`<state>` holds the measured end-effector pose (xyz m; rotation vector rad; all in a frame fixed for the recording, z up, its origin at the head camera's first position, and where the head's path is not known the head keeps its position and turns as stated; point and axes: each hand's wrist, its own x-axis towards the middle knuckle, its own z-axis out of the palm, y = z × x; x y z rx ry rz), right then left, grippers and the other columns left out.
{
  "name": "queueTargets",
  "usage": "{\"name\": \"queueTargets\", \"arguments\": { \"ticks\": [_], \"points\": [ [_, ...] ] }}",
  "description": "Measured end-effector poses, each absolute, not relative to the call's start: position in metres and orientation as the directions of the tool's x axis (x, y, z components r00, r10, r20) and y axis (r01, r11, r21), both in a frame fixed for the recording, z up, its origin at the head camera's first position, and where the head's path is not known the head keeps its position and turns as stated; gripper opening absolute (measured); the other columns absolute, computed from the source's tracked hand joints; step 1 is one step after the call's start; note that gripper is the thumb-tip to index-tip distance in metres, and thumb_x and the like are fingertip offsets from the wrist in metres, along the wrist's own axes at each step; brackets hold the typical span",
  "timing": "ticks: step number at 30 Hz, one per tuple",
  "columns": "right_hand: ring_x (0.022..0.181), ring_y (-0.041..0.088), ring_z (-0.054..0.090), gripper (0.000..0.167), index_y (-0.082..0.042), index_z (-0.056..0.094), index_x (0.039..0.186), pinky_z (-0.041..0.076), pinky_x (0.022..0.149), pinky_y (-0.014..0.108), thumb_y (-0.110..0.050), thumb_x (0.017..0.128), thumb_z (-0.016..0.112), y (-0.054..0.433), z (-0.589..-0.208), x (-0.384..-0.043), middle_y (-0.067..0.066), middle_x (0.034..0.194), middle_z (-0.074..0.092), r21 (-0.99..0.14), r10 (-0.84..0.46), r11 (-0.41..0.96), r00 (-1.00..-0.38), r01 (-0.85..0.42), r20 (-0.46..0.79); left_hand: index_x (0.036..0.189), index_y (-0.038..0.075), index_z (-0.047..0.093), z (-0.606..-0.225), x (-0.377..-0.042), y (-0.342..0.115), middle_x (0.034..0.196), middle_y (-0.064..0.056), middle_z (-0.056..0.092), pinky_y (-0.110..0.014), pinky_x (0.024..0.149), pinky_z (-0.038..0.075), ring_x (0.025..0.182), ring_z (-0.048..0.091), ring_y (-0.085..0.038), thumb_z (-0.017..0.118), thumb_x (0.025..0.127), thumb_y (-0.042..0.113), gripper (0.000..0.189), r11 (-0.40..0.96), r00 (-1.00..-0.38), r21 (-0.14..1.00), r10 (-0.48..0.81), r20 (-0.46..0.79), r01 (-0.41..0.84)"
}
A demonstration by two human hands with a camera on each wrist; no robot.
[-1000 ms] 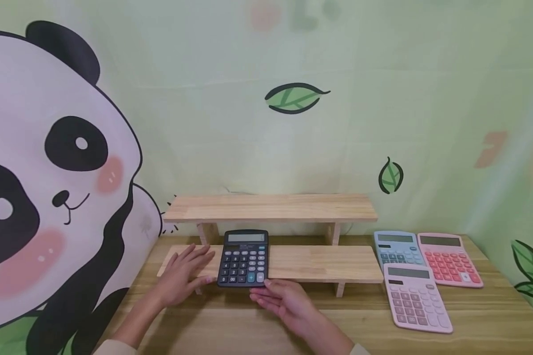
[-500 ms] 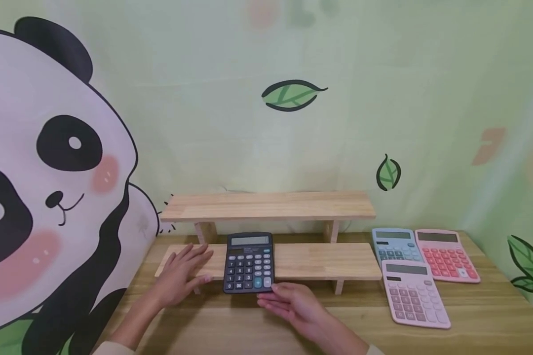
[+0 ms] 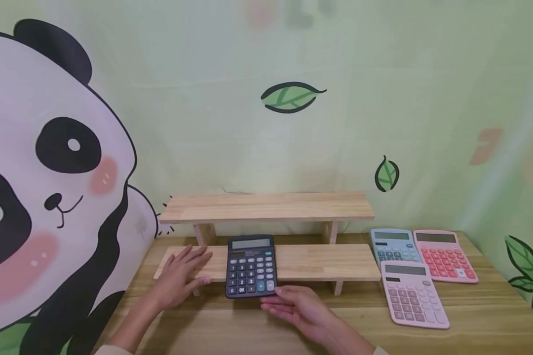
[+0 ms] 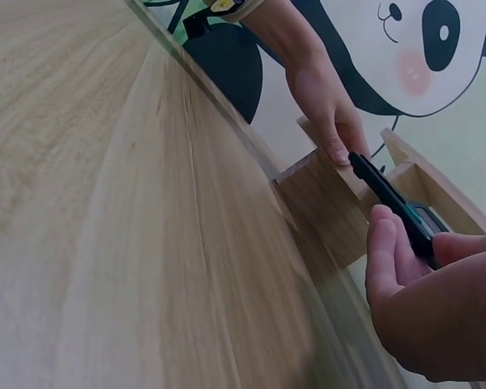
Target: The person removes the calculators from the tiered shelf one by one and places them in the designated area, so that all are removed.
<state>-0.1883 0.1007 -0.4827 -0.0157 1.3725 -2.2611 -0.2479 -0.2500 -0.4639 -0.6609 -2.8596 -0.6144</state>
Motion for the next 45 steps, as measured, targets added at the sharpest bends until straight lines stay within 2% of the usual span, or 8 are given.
{"name": "queueTargets", "arguments": {
  "ticks": [7, 13, 19, 26, 36, 40, 45],
  "points": [
    [0.116, 0.036, 0.073, 0.036, 0.011, 0.06, 0.134, 0.054, 0.108, 0.045, -0.013, 0.108, 0.059, 0.102, -0.48, -0.189, 0.029, 0.125, 0.071, -0.838, -0.426, -0.358, -0.871, 0.412, -0.246, 0.154, 0.015, 0.057, -0.467, -0.248, -0.25, 0.166, -0.013, 0.043, -0.083, 0.116, 0.014, 0.155, 0.026, -0.05, 0.07, 0.1, 0.049, 0.065, 0.818, -0.891, 0.356, 0.392, 0.229, 0.451],
    [0.114, 0.037, 0.073, 0.044, 0.011, 0.054, 0.14, 0.056, 0.105, 0.042, -0.019, 0.11, 0.059, 0.097, -0.479, -0.192, 0.025, 0.119, 0.074, -0.821, -0.388, -0.395, -0.885, 0.412, -0.258, 0.154, 0.015, 0.057, -0.47, -0.249, -0.25, 0.167, -0.012, 0.042, -0.083, 0.117, 0.013, 0.156, 0.025, -0.05, 0.07, 0.1, 0.049, 0.066, 0.817, -0.891, 0.359, 0.392, 0.228, 0.451],
    [0.112, 0.036, 0.074, 0.046, 0.009, 0.054, 0.142, 0.057, 0.103, 0.041, -0.025, 0.111, 0.056, 0.091, -0.479, -0.195, 0.024, 0.119, 0.074, -0.817, -0.371, -0.411, -0.893, 0.404, -0.254, 0.154, 0.015, 0.057, -0.469, -0.249, -0.25, 0.166, -0.012, 0.043, -0.083, 0.116, 0.014, 0.155, 0.026, -0.05, 0.069, 0.1, 0.05, 0.066, 0.816, -0.889, 0.355, 0.393, 0.235, 0.455],
    [0.109, 0.034, 0.075, 0.048, 0.006, 0.057, 0.142, 0.058, 0.102, 0.041, -0.031, 0.11, 0.059, 0.086, -0.475, -0.198, 0.025, 0.121, 0.073, -0.821, -0.358, -0.414, -0.9, 0.392, -0.249, 0.155, 0.015, 0.057, -0.467, -0.251, -0.251, 0.167, -0.012, 0.042, -0.083, 0.116, 0.014, 0.156, 0.026, -0.05, 0.069, 0.1, 0.05, 0.066, 0.82, -0.89, 0.35, 0.394, 0.23, 0.454],
    [0.104, 0.033, 0.077, 0.046, 0.012, 0.051, 0.139, 0.062, 0.094, 0.038, -0.025, 0.112, 0.055, 0.087, -0.476, -0.189, 0.022, 0.119, 0.075, -0.887, -0.381, -0.314, -0.901, 0.339, -0.209, 0.154, 0.015, 0.057, -0.467, -0.249, -0.25, 0.166, -0.012, 0.043, -0.083, 0.116, 0.014, 0.155, 0.026, -0.05, 0.069, 0.1, 0.05, 0.066, 0.821, -0.889, 0.345, 0.392, 0.237, 0.454],
    [0.102, 0.036, 0.077, 0.044, 0.009, 0.047, 0.143, 0.064, 0.09, 0.039, -0.02, 0.112, 0.055, 0.09, -0.472, -0.187, 0.021, 0.118, 0.075, -0.902, -0.381, -0.284, -0.901, 0.326, -0.206, 0.154, 0.015, 0.057, -0.467, -0.249, -0.249, 0.166, -0.013, 0.043, -0.082, 0.117, 0.013, 0.156, 0.026, -0.05, 0.07, 0.1, 0.05, 0.066, 0.823, -0.891, 0.348, 0.387, 0.236, 0.449],
    [0.104, 0.037, 0.076, 0.041, 0.008, 0.047, 0.143, 0.063, 0.091, 0.04, -0.016, 0.111, 0.055, 0.094, -0.468, -0.187, 0.021, 0.12, 0.074, -0.91, -0.402, -0.273, -0.897, 0.311, -0.186, 0.155, 0.015, 0.056, -0.467, -0.25, -0.248, 0.167, -0.013, 0.042, -0.082, 0.117, 0.012, 0.156, 0.025, -0.05, 0.07, 0.1, 0.05, 0.066, 0.826, -0.897, 0.355, 0.38, 0.225, 0.439]
  ]
}}
